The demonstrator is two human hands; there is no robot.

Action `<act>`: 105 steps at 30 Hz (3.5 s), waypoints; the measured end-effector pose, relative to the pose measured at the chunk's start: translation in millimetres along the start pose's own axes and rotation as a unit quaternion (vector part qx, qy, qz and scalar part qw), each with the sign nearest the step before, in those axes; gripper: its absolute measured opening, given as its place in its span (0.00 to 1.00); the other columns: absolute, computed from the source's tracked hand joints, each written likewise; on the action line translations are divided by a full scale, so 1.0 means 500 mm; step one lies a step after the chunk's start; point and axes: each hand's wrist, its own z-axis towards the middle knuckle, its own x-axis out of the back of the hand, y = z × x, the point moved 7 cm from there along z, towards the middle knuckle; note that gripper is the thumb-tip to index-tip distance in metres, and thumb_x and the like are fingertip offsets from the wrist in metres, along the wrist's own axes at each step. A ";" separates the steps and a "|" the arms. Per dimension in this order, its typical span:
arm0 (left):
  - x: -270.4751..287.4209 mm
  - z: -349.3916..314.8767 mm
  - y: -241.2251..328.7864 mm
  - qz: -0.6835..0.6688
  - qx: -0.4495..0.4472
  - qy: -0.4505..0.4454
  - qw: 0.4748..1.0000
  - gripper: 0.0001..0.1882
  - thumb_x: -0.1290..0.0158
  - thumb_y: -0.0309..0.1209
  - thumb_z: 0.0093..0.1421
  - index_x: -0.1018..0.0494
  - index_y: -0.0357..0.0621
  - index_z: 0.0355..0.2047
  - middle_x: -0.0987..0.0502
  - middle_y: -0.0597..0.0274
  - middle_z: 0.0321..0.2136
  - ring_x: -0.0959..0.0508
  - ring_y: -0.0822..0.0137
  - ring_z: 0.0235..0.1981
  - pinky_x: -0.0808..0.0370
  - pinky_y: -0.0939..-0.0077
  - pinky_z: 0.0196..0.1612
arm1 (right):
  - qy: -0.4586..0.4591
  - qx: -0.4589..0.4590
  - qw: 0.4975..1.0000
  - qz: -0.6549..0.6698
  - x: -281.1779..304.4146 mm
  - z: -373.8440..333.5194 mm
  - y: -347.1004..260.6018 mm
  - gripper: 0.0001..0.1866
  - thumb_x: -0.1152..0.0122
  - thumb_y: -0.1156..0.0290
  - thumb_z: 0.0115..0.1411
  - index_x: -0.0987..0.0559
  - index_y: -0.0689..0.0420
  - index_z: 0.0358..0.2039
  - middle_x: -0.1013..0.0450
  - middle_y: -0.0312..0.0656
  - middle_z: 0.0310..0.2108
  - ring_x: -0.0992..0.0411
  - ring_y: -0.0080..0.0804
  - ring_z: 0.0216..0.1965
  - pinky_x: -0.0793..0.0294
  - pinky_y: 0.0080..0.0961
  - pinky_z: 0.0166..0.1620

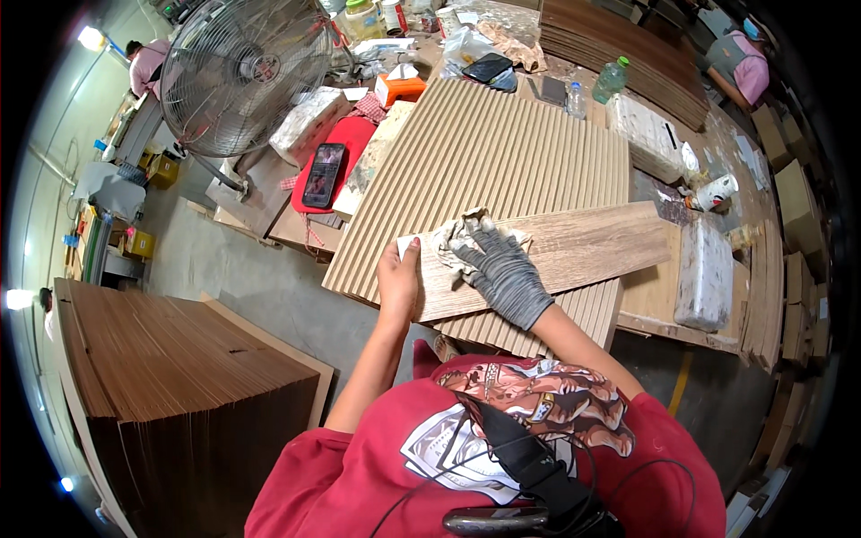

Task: The person picks up wood planks one at a time and wipes both sides with a cloth, then places them on a stack.

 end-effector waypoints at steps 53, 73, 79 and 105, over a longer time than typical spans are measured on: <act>-0.422 -0.278 -0.045 0.135 -0.201 -0.017 0.970 0.11 0.52 0.34 0.65 0.26 0.39 0.39 0.25 0.67 0.37 0.29 0.75 0.43 0.36 0.80 0.53 | 0.411 -0.152 0.132 0.889 -0.144 -0.825 0.534 0.06 0.41 0.66 0.57 0.24 0.54 0.32 0.28 0.33 0.26 0.28 0.29 0.29 0.25 0.28 0.38; -1.010 -0.413 -0.320 0.149 0.038 -0.271 0.950 0.26 0.62 0.48 0.69 0.31 0.45 0.56 0.23 0.64 0.40 0.27 0.70 0.42 0.34 0.76 0.48 | 0.676 -0.221 0.257 0.654 -0.032 -1.512 0.765 0.21 0.39 0.65 0.58 0.28 0.58 0.51 0.30 0.40 0.48 0.32 0.30 0.50 0.30 0.31 0.54; -1.242 -0.451 -0.360 0.099 0.022 -0.318 0.943 0.27 0.66 0.50 0.69 0.30 0.44 0.54 0.23 0.62 0.39 0.24 0.68 0.40 0.31 0.74 0.43 | 0.730 -0.176 0.167 0.639 0.024 -1.715 0.905 0.27 0.41 0.59 0.59 0.32 0.59 0.55 0.31 0.45 0.50 0.32 0.39 0.50 0.31 0.39 0.56; -1.080 -0.543 -0.435 0.112 0.013 -0.097 0.989 0.28 0.64 0.53 0.64 0.28 0.43 0.46 0.23 0.59 0.41 0.24 0.68 0.37 0.28 0.75 0.37 | 0.651 -0.135 0.051 0.745 -0.056 -1.433 1.334 0.38 0.48 0.38 0.58 0.34 0.49 0.62 0.37 0.35 0.62 0.39 0.38 0.61 0.44 0.45 0.64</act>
